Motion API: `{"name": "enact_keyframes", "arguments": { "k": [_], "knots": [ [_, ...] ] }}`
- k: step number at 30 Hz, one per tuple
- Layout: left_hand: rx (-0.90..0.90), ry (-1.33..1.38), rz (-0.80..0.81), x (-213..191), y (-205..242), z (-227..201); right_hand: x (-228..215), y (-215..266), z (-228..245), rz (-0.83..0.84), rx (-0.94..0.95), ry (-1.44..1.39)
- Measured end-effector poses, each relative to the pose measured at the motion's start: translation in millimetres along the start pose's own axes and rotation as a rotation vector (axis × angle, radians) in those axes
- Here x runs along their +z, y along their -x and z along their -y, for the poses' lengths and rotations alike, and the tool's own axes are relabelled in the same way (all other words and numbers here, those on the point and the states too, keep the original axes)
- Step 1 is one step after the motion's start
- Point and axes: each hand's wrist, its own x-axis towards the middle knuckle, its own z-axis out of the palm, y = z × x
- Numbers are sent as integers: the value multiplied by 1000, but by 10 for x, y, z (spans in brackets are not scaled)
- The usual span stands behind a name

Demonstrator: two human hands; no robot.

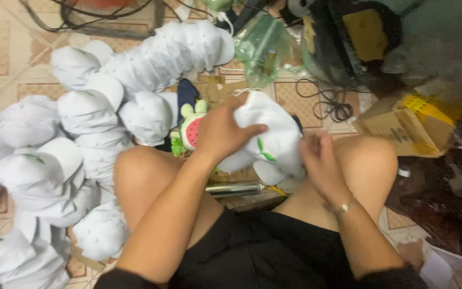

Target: The person sits on the floor and processes white baseball caps one at a time. They spray each cap with a can, wipe it with a patterned cloth, insert a cardboard piece inside, and use a hairdryer to heat the front logo area. Finished caps are placed into a cardboard box.

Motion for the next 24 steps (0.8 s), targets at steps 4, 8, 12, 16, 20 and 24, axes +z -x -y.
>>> {"name": "enact_keyframes", "arguments": {
  "k": [4,8,12,16,20,24],
  "knots": [
    [-256,-82,-173,-519,88,-82,239,126,-3,461,117,568],
    [-363,-136,-171,-610,-141,-67,700,53,-358,988,78,733],
    [-389,-226,-134,-490,-447,50,871,120,-834,1493,4,892],
    [-507,-232,-88,-502,-903,283,999,-72,-904,1529,133,806],
    [-529,-181,-156,-404,-1135,721,841,217,-602,1480,319,709],
    [-724,182,-340,-128,-719,610,317,416,-254,1398,282,728]
  ]
}}
